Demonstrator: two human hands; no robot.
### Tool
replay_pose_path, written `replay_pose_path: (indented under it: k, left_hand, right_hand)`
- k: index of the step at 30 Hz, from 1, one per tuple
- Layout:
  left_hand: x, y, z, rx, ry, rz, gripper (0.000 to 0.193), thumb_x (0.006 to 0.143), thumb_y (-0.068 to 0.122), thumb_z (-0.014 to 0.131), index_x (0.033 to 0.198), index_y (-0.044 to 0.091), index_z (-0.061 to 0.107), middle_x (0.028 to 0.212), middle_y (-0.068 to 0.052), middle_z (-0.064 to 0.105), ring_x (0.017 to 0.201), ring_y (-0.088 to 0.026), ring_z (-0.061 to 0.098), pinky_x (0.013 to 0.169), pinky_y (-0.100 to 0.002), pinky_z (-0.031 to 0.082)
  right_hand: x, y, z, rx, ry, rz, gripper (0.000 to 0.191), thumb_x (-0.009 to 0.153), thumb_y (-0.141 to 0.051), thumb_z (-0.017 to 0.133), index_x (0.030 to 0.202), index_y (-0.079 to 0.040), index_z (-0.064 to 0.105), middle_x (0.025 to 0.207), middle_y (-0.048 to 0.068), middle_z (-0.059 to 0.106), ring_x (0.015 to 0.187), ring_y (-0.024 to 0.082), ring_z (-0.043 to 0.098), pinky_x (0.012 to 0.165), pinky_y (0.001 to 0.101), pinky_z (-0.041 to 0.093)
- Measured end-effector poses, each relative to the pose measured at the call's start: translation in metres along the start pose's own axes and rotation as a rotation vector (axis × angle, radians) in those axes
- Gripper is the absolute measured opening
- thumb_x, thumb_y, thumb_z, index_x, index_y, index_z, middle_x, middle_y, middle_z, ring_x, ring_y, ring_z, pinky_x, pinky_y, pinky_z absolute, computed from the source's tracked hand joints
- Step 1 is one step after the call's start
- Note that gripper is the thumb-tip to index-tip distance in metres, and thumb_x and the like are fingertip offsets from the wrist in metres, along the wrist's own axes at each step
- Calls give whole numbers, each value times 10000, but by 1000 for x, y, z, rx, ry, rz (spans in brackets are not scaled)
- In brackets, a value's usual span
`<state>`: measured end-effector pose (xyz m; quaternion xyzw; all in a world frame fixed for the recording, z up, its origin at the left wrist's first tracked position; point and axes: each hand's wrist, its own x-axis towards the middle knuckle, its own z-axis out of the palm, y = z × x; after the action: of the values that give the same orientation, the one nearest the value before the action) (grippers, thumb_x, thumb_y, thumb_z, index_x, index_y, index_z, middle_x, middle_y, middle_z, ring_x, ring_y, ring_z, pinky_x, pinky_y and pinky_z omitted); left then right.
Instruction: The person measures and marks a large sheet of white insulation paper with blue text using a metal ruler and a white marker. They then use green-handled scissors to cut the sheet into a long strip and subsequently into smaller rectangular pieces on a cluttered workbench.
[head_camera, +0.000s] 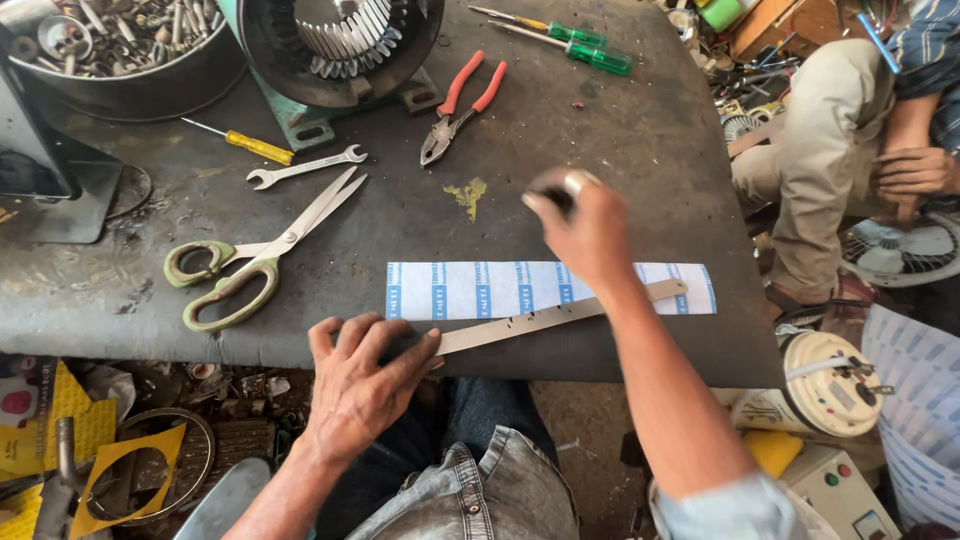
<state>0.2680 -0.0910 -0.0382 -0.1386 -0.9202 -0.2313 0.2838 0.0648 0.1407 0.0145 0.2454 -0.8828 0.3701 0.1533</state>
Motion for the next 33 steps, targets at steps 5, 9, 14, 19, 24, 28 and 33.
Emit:
replay_pose_path:
  k: [5,9,14,19,24,28,33]
  left_hand:
    - [6,-22,-7,87,-75,102,448,748,124,793,1193,166,767,1090,2,655,1002,-200,632,906,-495,419]
    - [12,-28,-11,11,-29,9,407,806,164,807,1207,169,738,1164,-46,651,1041,-245,621,915,-469,432]
    - [3,-10,-7,14,19,-58,642,731,469,839,1273,161,685,1277,-187,568,1171,-356,537,987,-529,374]
    - [-16,0,8,146,-9,-130,709,736,430,830,1386,200,662,1344,-150,513,1299,-331,467,1156,-539,312]
    - [-27,-8,20,177,0,-97,723,751,426,833,1384,130,647,1360,-81,565,1273,-287,506,1144,-527,319]
    - [-31,-14,23,208,42,-30,700,784,409,837,1385,105,644,1377,-65,597,1260,-263,528,1148,-512,316]
    - [-37,-18,27,230,1,-12,753,755,430,850,1410,124,642,1369,-37,591,1263,-238,538,1153,-496,310]
  right_hand:
    - [-94,-15,-41,-42,-19,-121,125,962,-77,709,1049,-7,651,977,129,748,929,253,756,777,341,602]
    - [-129,-22,-35,-213,36,-268,158,862,-33,716,998,-55,638,1086,116,765,1109,308,715,981,429,547]
    - [-129,-19,-30,-109,28,-204,162,881,-48,729,1014,-71,638,1118,66,767,1171,263,705,1031,392,538]
    - [-131,-17,-27,-105,-1,-190,157,911,-88,732,1036,-77,639,1136,58,764,1214,254,691,1063,379,535]
    - [-132,-15,-24,-88,-31,-191,145,921,-109,726,1030,-79,636,1154,64,761,1238,247,685,1092,389,522]
    - [-132,-13,-23,-98,-26,-194,149,926,-116,723,1044,-75,643,1159,69,757,1241,254,683,1110,398,519]
    - [-134,-12,-19,-91,-7,-186,146,942,-106,716,1056,-68,633,1162,82,754,1232,263,695,1100,396,535]
